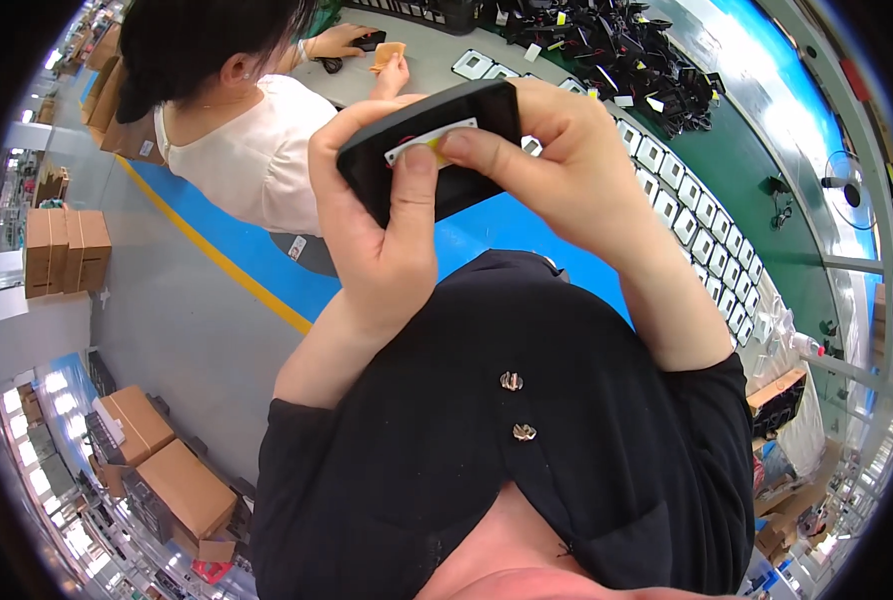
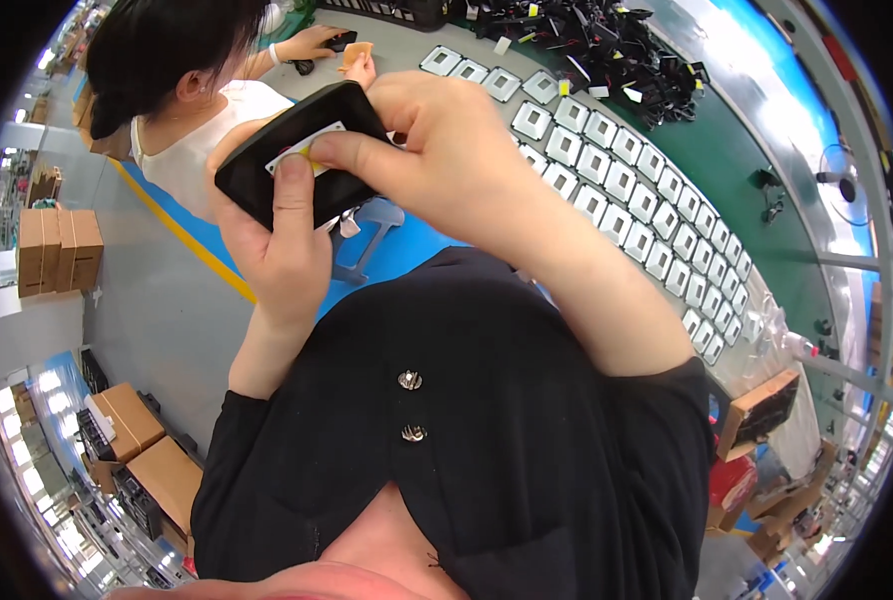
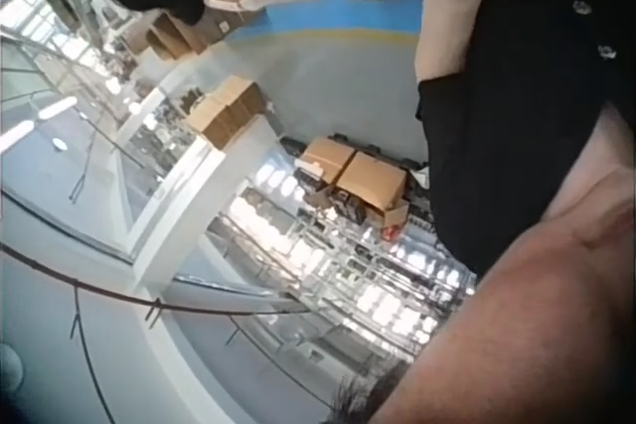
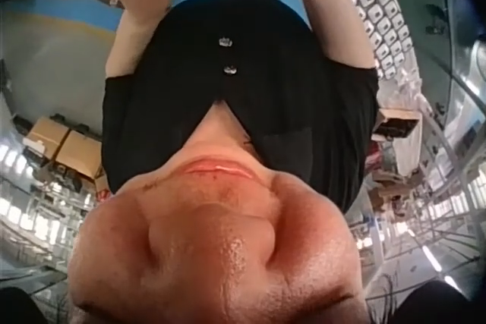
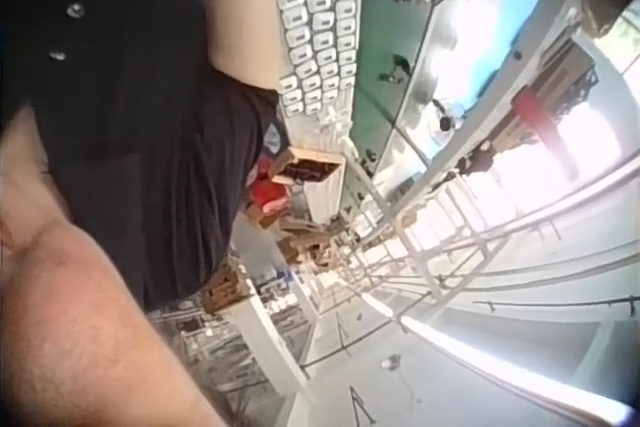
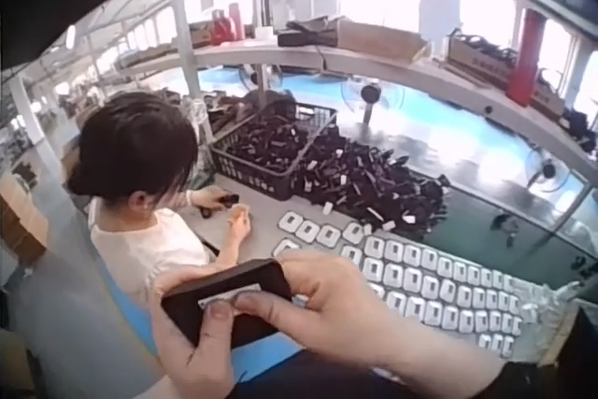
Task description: Assembling internal LED circuit boards and wiring into plastic housing components on an assembly line.
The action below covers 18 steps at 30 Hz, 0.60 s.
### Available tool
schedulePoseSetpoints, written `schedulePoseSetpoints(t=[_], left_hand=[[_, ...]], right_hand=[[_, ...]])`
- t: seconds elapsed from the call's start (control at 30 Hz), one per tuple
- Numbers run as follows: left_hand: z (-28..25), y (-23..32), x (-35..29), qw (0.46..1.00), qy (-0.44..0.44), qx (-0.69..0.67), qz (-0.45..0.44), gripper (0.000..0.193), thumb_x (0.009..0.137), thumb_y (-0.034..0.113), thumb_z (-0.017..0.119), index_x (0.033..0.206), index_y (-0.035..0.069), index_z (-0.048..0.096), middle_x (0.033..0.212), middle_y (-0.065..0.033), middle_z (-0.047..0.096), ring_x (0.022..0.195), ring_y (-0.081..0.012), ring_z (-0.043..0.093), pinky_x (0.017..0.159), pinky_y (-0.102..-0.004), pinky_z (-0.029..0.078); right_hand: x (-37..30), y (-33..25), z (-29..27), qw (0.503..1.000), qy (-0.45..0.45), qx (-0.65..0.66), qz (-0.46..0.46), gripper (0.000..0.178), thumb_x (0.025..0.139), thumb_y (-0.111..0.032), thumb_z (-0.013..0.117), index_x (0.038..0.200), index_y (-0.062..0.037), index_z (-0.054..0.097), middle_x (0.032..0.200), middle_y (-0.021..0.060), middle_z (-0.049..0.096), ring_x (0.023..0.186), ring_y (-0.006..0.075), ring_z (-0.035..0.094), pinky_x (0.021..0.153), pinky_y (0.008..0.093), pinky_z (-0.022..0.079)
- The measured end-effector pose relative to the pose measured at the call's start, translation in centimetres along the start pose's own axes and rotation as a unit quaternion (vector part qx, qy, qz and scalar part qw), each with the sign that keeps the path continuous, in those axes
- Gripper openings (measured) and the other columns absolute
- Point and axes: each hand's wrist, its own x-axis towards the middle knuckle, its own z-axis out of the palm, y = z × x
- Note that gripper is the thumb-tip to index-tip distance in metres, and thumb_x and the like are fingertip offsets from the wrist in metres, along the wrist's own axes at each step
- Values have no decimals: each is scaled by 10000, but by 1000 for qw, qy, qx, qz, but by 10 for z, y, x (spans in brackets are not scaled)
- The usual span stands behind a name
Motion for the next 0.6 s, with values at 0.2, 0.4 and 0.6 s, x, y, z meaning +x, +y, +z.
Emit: schedulePoseSetpoints(t=[0.2,0.4,0.6], left_hand=[[-1,23,24,980,-152,9,-125,397,789,-48,552,1167,-23,433,1062,-146,555,1062,-216,493,1057,-429,199],[7,15,21,987,-141,1,-76,414,790,-25,591,1179,8,453,1259,-150,443,1117,-208,475,1002,-346,293],[8,14,20,965,-153,-196,-86,416,792,-34,598,1152,18,395,1317,-231,367,1116,-207,489,985,-328,335]], right_hand=[[10,-16,-30,984,-39,-145,-93,179,741,-123,682,885,-20,660,768,86,602,700,204,570,633,288,447],[-4,-10,-8,971,39,237,12,278,801,-133,681,1033,7,618,902,28,615,823,93,566,733,223,449],[-5,-9,-1,968,56,245,-1,232,786,-32,662,1013,11,637,933,77,665,839,108,618,765,235,499]])
